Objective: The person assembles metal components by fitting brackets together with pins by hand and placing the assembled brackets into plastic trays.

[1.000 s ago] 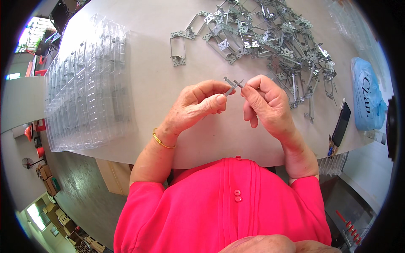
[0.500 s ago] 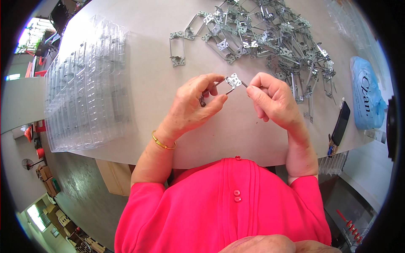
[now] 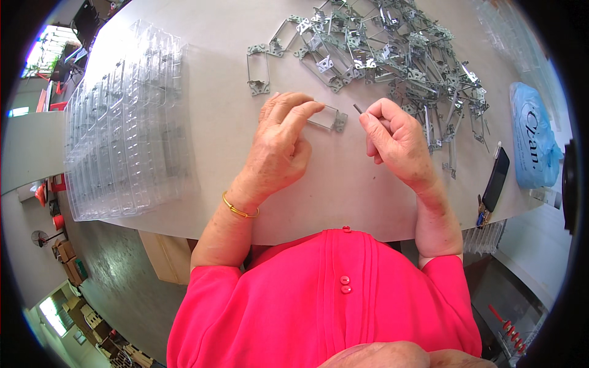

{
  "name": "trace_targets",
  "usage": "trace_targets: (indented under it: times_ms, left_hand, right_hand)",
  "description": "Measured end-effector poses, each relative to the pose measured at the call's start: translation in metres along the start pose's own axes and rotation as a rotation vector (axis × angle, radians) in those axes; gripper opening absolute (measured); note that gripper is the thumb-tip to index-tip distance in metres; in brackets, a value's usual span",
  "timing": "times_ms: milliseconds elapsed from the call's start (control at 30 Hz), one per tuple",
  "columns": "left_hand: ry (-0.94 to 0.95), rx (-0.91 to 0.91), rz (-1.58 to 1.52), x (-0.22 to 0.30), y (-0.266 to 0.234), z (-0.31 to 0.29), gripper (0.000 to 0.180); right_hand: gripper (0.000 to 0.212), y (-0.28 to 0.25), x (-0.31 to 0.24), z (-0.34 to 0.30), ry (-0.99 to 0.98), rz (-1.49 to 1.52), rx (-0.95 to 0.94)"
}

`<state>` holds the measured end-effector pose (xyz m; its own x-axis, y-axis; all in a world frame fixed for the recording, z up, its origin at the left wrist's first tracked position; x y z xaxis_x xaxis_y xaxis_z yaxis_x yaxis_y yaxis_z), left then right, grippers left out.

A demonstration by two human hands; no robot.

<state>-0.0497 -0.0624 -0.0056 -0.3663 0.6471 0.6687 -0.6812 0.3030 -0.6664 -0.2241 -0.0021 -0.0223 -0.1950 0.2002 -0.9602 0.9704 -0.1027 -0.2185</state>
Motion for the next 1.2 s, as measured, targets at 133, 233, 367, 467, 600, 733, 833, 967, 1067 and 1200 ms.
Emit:
trace_targets:
  times_ms: [133,233,367,467,600,733,833,967,1067,1200]
  left_hand:
    - [-0.082,-0.008,-0.017,0.000,-0.002,-0.004,0.052]
    - [0.043,-0.054,0.075,0.015,0.008,-0.005,0.060]
    - [0.057,-0.112,0.063,0.016,0.026,-0.007,0.048]
    - [0.009,-0.102,0.027,0.012,0.019,-0.010,0.031]
    - [0.034,-0.001,0.010,0.006,0.017,-0.013,0.017]
    - [0.066,0.089,0.072,0.008,0.010,-0.014,0.018]
    - [0.008,0.170,0.066,0.006,-0.003,-0.011,0.016]
    - [-0.034,0.170,0.130,-0.004,0.000,-0.014,0.012]
    - [-0.034,0.056,0.046,-0.005,0.011,-0.015,0.010]
    - [0.026,-0.110,-0.072,0.006,0.025,-0.019,0.010]
  right_hand:
    - [0.018,0.005,0.000,0.005,-0.027,-0.018,-0.004]
    - [0.017,0.012,0.003,0.005,-0.024,0.004,-0.008]
    - [0.016,0.006,0.006,0.002,-0.052,-0.024,0.007]
    - [0.017,0.009,0.008,-0.001,-0.060,-0.018,-0.011]
    - [0.020,0.012,0.010,0.001,-0.058,-0.047,-0.035]
    - [0.020,0.014,0.011,0.003,-0.069,-0.039,-0.037]
    - [0.020,0.013,0.011,0.005,-0.086,-0.037,-0.032]
    - [0.017,0.014,0.010,0.004,-0.092,-0.041,-0.033]
    - [0.019,0.014,0.011,0.005,-0.087,-0.026,-0.033]
    - [0.019,0.014,0.010,0.005,-0.123,-0.014,-0.035]
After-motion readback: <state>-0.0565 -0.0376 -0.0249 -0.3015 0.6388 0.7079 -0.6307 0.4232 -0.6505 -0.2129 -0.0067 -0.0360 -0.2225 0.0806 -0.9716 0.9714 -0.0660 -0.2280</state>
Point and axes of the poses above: each hand's wrist, its own z-axis towards the middle knuckle, its own y-axis out of the palm, x = y × z, the point moved 9 cm from there along z, towards the middle knuckle, and after that the axes turned 6 degrees about -y, right-handed, at the moved point
